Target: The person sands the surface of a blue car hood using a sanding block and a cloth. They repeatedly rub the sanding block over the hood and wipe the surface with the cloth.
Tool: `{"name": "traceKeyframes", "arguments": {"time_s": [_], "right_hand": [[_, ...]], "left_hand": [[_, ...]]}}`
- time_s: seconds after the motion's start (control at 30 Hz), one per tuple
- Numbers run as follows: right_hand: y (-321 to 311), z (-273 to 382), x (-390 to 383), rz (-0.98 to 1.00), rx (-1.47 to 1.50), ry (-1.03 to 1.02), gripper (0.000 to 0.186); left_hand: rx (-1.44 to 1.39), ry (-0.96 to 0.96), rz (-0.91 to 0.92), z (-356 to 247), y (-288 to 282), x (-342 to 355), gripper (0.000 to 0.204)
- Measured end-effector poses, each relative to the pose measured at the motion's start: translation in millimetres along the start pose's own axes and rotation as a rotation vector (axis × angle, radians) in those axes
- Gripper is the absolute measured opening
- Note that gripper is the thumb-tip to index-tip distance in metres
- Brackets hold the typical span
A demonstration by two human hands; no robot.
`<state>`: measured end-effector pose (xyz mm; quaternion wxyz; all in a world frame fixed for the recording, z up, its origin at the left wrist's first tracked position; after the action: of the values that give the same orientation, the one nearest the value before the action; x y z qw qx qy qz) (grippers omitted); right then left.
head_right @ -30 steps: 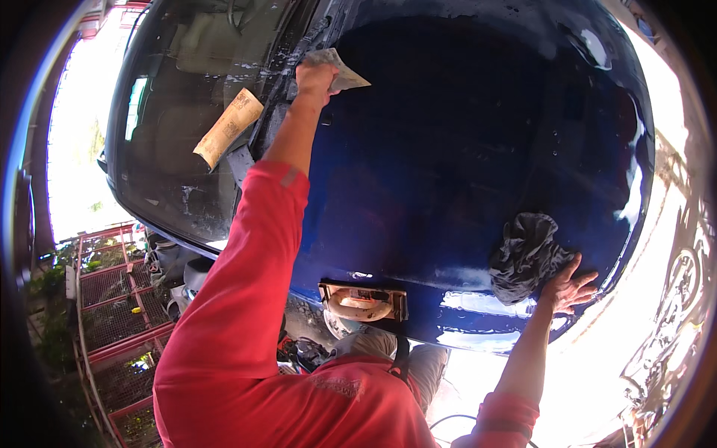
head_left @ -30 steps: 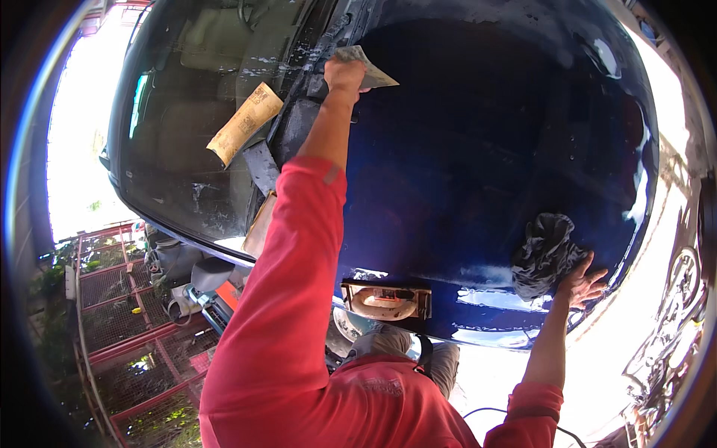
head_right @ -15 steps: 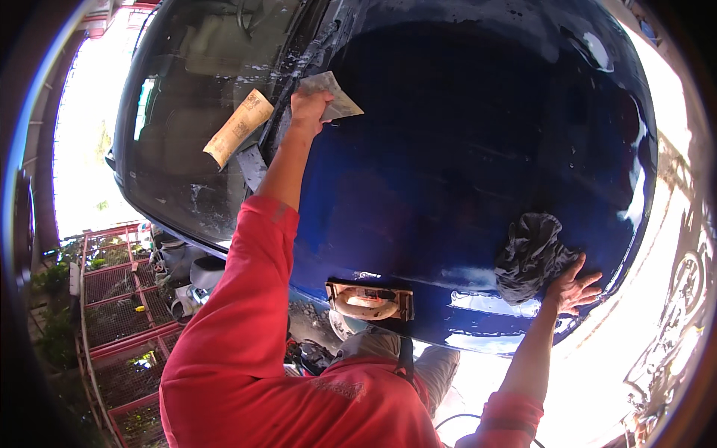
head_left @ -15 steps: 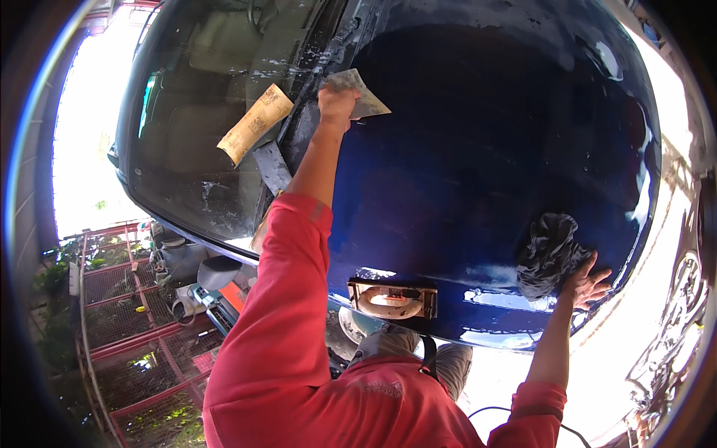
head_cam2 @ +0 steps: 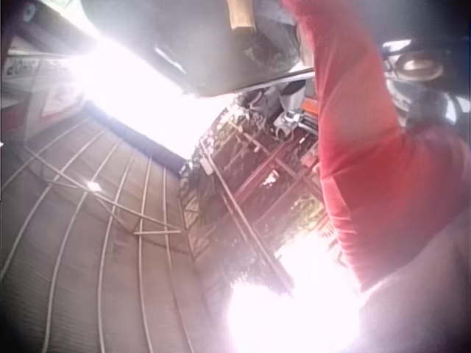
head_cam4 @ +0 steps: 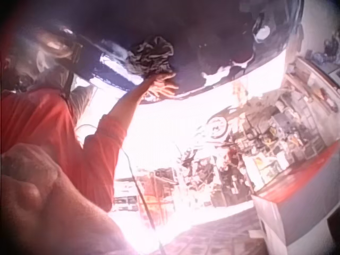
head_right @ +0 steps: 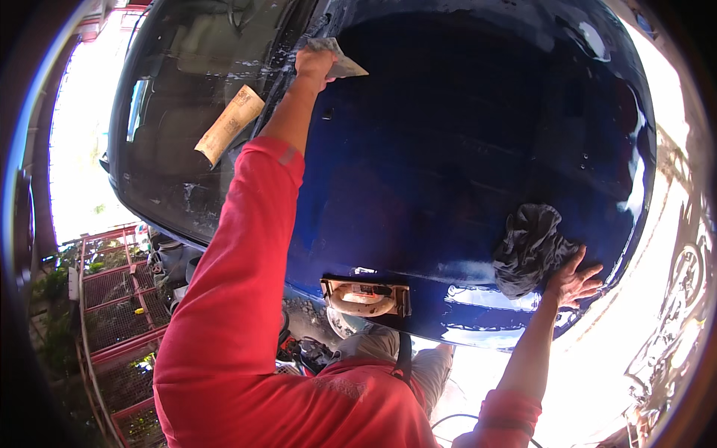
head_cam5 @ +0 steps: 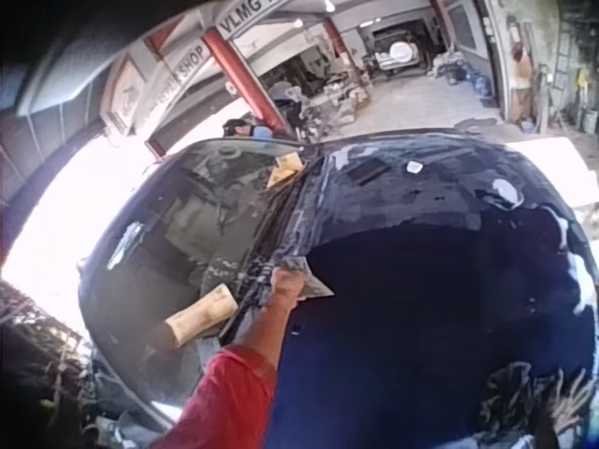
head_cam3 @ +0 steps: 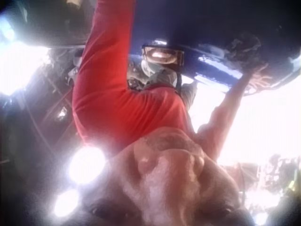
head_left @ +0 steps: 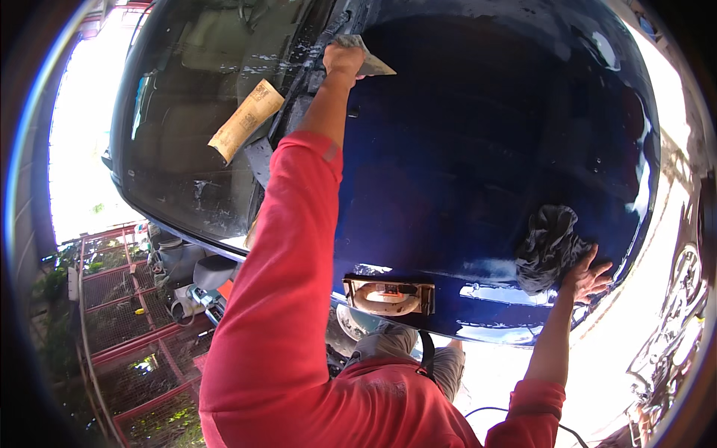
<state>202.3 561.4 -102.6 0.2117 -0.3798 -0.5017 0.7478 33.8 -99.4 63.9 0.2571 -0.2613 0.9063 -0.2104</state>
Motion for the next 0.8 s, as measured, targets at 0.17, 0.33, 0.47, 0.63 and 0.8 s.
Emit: {"name": "traceKeyframes", "arguments": {"time_s": [0.17,0.33,0.47,0.63,0.8], "right_hand": [[2.6,-2.6,2.1,-0.014,0.015,-0.013,0.114],[5.7,-4.2,3.1,-0.012,0.007,0.007,0.113],[4.5,-2.4,5.1,-0.025,0.021,0.006,0.113],[3.8,-1.5,6.1,-0.016,0.004,-0.002,0.112],[4.8,-3.3,6.9,-0.04,0.009,0.002,0.112]], "left_hand": [[-0.013,0.006,-0.079,2.7,-8.1,8.8,0.031],[-0.062,0.06,-0.013,15.1,-17.4,15.4,0.041],[-0.163,-0.051,-0.048,29.1,-18.7,12.0,0.045],[0.034,-0.021,-0.042,24.7,-15.0,16.7,0.042],[-0.059,-0.042,-0.039,8.0,-5.2,17.2,0.043]]}}
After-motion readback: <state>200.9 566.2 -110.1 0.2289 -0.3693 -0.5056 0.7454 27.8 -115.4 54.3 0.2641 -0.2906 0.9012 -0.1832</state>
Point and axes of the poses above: each hand's wrist, its own x-axis towards the middle knuckle, its own y-axis out of the palm, z = x × y, the point moved 1 cm from there along x, towards the middle knuckle, and after that the axes turned 15 degrees about z, right-handed, at the moved point
